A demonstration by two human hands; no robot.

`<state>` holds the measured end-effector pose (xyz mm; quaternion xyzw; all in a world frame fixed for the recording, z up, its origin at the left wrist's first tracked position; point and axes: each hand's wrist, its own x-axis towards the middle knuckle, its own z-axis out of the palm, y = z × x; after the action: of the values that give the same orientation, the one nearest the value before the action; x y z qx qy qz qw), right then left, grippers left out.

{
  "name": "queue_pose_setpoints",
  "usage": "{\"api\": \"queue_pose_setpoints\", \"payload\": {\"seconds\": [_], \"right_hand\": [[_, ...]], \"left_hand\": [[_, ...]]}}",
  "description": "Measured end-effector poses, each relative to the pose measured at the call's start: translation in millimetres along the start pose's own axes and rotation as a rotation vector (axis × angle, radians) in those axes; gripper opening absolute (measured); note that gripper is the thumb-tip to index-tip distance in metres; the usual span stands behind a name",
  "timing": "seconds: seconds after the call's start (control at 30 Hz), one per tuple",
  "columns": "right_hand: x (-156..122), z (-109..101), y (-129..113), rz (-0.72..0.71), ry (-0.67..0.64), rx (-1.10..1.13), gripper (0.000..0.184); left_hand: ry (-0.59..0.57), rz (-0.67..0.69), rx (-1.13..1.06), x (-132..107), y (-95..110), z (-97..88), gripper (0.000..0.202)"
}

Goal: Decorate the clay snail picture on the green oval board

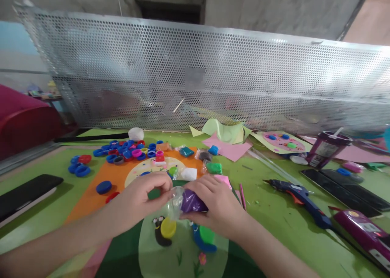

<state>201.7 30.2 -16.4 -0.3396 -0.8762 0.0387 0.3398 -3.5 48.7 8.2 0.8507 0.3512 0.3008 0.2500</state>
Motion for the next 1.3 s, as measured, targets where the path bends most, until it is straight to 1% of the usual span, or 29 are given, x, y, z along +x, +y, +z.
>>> {"api": "queue_pose_setpoints", "payload": {"seconds": [0.07,0.13,0.17,0.23,0.3,0.37,0.43,0.5,0.6,0.8,0.93,1.13,1.3], "right_hand": [[-0.8,6.4,-2.7,0.034,-0.004,-0.008,0.036],[-1.9,11.0,-5.0,0.070,-0.003,-0.004,0.041],[-2.4,12.5,-6.1,0.087,-0.001,0.003,0.042],[-3.2,13.8,-8.2,0.115,0.002,0.016,0.042],[-3.8,13.8,-9.3,0.139,0.011,0.011,0.041],[-4.4,13.6,-9.1,0.155,0.018,-0.005,0.040],[-5.0,14.0,-8.2,0.161,0.017,-0.006,0.038],[-5.6,14.9,-7.8,0.167,0.014,0.008,0.038],[-6.4,15.7,-9.8,0.177,0.030,0.024,0.039],[-6.7,12.7,-16.7,0.200,0.072,0.010,0.032],[-6.4,11.4,-18.2,0.191,0.082,-0.017,0.036],[-5.9,11.8,-18.9,0.220,0.053,-0.049,0.041],[-6.0,13.8,-18.2,0.240,0.029,-0.077,0.041]], "left_hand": [[0.105,-0.015,0.008,-8.7,-8.1,5.4,0.020],[0.186,0.000,-0.009,-16.2,-13.8,11.1,0.011],[0.200,0.023,-0.033,-18.8,-15.5,13.6,0.019],[0.201,0.082,-0.101,-21.6,-17.4,17.2,0.046],[0.198,0.107,-0.156,-22.1,-17.8,19.0,0.068],[0.203,0.064,-0.174,-22.2,-17.5,19.7,0.082],[0.199,-0.014,-0.167,-23.0,-16.6,20.4,0.090],[0.195,-0.078,-0.159,-24.4,-14.6,21.4,0.092],[0.220,-0.129,-0.127,-25.9,-9.2,23.0,0.095],[0.256,-0.086,-0.016,-26.7,3.2,24.0,0.098],[0.258,-0.095,-0.015,-26.7,7.4,22.2,0.100],[0.197,-0.121,-0.045,-26.6,7.6,22.4,0.102],[0.097,-0.155,-0.182,-25.3,2.9,22.3,0.100]]}}
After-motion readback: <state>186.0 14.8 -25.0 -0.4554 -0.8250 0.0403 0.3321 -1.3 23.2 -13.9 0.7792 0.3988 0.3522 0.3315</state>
